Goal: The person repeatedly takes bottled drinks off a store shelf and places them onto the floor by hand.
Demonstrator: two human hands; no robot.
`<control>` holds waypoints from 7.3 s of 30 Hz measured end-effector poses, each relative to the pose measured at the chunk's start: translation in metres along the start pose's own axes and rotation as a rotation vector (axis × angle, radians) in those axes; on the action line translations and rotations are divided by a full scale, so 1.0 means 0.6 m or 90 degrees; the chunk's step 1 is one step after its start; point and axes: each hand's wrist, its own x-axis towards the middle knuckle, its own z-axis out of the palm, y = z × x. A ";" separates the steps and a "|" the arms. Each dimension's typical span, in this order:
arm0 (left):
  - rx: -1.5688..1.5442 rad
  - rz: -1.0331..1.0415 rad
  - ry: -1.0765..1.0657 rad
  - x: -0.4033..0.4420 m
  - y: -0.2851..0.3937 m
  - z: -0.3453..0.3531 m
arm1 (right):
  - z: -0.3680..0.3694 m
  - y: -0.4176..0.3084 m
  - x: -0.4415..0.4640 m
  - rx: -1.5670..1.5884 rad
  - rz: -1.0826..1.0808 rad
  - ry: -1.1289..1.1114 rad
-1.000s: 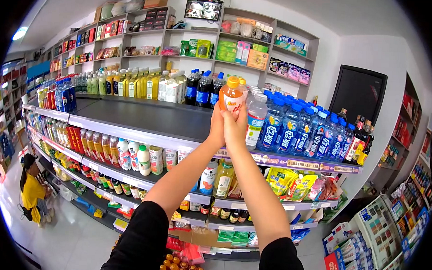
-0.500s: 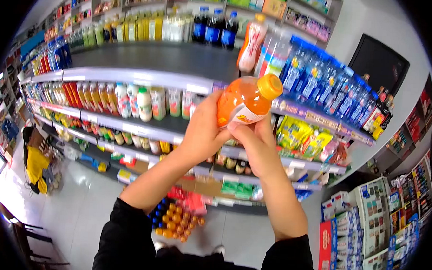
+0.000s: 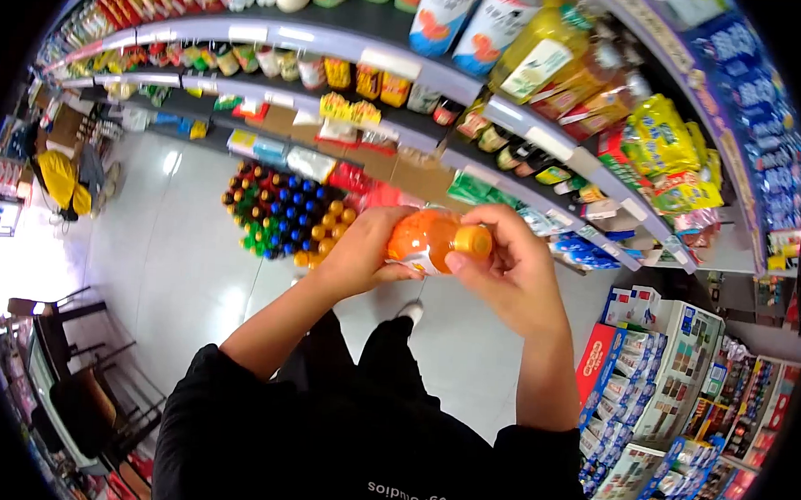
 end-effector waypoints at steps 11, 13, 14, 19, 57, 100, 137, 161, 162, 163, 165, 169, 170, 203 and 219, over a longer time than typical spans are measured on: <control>-0.061 -0.240 -0.111 -0.218 -0.234 0.208 | 0.122 0.324 -0.031 -0.274 0.226 -0.160; -0.090 -0.332 -0.113 -0.252 -0.264 0.241 | 0.152 0.396 -0.042 -0.351 0.237 -0.185; -0.095 -0.349 -0.112 -0.273 -0.288 0.266 | 0.165 0.437 -0.048 -0.347 0.246 -0.199; -0.618 -0.852 -0.013 -0.367 -0.443 0.410 | 0.219 0.655 -0.076 -0.386 0.293 -0.146; -0.960 -0.939 0.199 -0.359 -0.773 0.656 | 0.311 1.219 -0.026 -0.446 0.359 -0.081; -0.485 0.080 0.256 0.110 0.048 -0.089 | 0.036 0.025 0.127 0.252 -0.205 0.154; -0.363 0.113 0.090 0.745 0.258 -0.289 | -0.229 -0.341 0.543 0.069 -0.342 0.610; -0.624 0.183 -0.040 0.943 0.214 -0.190 | -0.240 -0.359 0.577 0.098 -0.338 0.695; -0.622 0.197 -0.033 0.943 0.210 -0.189 | -0.236 -0.361 0.575 0.051 -0.338 0.695; -0.615 0.215 -0.024 0.943 0.206 -0.188 | -0.230 -0.362 0.572 0.051 -0.337 0.694; -0.598 0.266 0.007 0.945 0.196 -0.190 | -0.214 -0.365 0.567 0.023 -0.387 0.706; -0.551 0.522 0.162 0.974 0.152 -0.188 | -0.170 -0.401 0.521 0.041 -0.425 0.696; -0.549 0.528 0.124 0.970 0.142 -0.203 | -0.163 -0.400 0.517 0.043 -0.423 0.692; -0.684 0.153 0.019 0.175 0.134 -0.351 | 0.157 -0.349 0.173 -0.018 -0.432 0.246; -0.584 -0.046 0.044 0.035 -0.006 -0.014 | 0.049 -0.089 0.078 -0.325 -0.191 -0.039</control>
